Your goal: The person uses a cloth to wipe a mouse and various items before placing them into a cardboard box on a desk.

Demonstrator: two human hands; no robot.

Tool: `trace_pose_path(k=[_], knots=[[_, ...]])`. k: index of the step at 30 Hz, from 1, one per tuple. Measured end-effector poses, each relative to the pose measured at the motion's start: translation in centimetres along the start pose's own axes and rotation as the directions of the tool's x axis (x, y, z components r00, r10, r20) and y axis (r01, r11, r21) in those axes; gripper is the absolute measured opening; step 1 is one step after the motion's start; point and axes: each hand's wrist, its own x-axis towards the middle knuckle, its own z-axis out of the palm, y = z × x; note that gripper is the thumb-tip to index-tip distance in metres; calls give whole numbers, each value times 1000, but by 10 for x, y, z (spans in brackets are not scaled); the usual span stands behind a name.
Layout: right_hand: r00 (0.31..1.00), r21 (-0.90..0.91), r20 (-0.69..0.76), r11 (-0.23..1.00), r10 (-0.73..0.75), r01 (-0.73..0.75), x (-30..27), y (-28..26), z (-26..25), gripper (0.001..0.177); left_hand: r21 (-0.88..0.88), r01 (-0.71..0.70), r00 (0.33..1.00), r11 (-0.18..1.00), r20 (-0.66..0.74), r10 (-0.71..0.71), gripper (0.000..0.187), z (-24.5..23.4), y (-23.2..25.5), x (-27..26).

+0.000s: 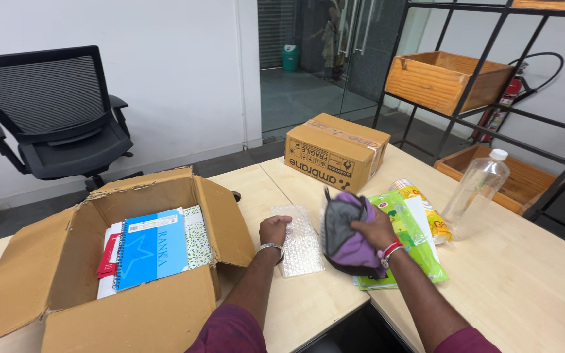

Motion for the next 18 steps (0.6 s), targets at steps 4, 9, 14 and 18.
trace_pose_path(k=[4, 9, 14, 18], knots=[[979, 383, 203, 920, 8, -87, -12, -44, 9, 62, -50, -9, 1000, 999, -5, 8, 59, 8, 6, 4], [947, 463, 282, 843, 152, -273, -28, -74, 12, 58, -84, 95, 990, 992, 108, -85, 94, 2, 23, -6], [902, 415, 384, 836, 196, -358, -14, -45, 6, 55, -176, 340, 917, 924, 282, -283, 100, 1, 24, -11], [944, 128, 273, 966, 184, -226, -12, 12, 23, 54, -191, 483, 811, 854, 466, -354, 65, 26, 15, -13]])
